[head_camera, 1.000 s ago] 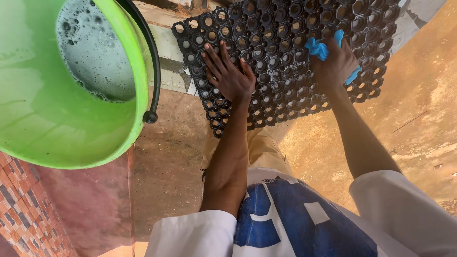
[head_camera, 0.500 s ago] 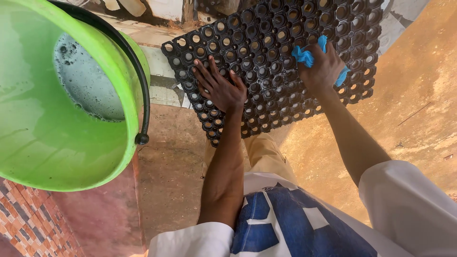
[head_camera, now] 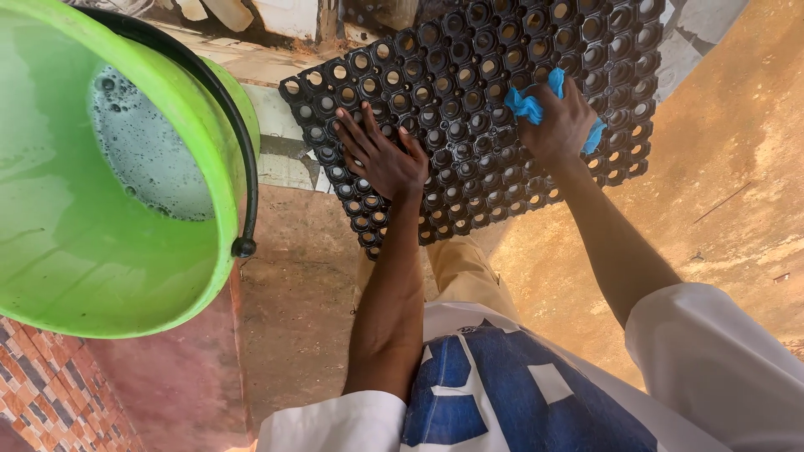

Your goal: Cleaning a rubber floor mat with soapy water and a cloth.

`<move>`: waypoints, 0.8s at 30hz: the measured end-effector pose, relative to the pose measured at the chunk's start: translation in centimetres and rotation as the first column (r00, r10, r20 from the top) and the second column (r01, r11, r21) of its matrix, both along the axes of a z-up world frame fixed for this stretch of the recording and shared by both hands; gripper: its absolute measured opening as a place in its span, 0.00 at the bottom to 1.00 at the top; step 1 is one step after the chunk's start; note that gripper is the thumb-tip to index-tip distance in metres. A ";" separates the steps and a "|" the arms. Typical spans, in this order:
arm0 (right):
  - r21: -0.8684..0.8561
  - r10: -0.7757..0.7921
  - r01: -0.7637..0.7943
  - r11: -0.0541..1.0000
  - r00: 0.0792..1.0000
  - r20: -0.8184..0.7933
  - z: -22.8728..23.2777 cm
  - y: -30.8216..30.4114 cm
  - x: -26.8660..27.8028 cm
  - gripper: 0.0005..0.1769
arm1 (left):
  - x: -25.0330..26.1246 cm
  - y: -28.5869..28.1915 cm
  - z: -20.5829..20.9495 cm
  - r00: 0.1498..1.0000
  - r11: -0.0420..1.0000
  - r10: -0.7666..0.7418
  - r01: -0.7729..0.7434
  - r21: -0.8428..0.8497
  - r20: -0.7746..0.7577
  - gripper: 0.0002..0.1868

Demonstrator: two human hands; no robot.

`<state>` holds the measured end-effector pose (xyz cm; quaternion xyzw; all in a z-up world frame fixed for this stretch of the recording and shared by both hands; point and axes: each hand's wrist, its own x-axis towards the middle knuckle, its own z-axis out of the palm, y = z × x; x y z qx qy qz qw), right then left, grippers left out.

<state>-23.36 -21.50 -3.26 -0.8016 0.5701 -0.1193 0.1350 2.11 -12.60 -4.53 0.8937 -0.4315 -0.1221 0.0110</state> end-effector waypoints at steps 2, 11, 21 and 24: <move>0.000 -0.005 0.005 1.000 1.000 -0.006 -0.3 0.2 -0.1 0.13 | -0.1 0.0 0.1 1.000 0.999 0.000 0.000 -0.038 -0.001 0.35; -0.027 -0.025 0.023 0.999 0.998 -0.063 -0.7 0.2 -0.1 0.12 | -0.2 0.5 -0.9 1.000 0.998 -0.003 0.003 -0.068 0.009 0.35; 0.103 0.138 -0.128 0.986 0.985 -0.106 0.3 -1.3 -1.3 0.25 | -0.1 0.5 -0.8 1.000 0.999 -0.007 0.008 -0.045 0.021 0.35; 0.183 0.345 -0.315 0.931 0.925 -0.159 0.3 -3.8 -2.2 0.29 | -0.1 0.4 -0.5 1.000 0.999 -0.008 0.009 -0.051 0.019 0.36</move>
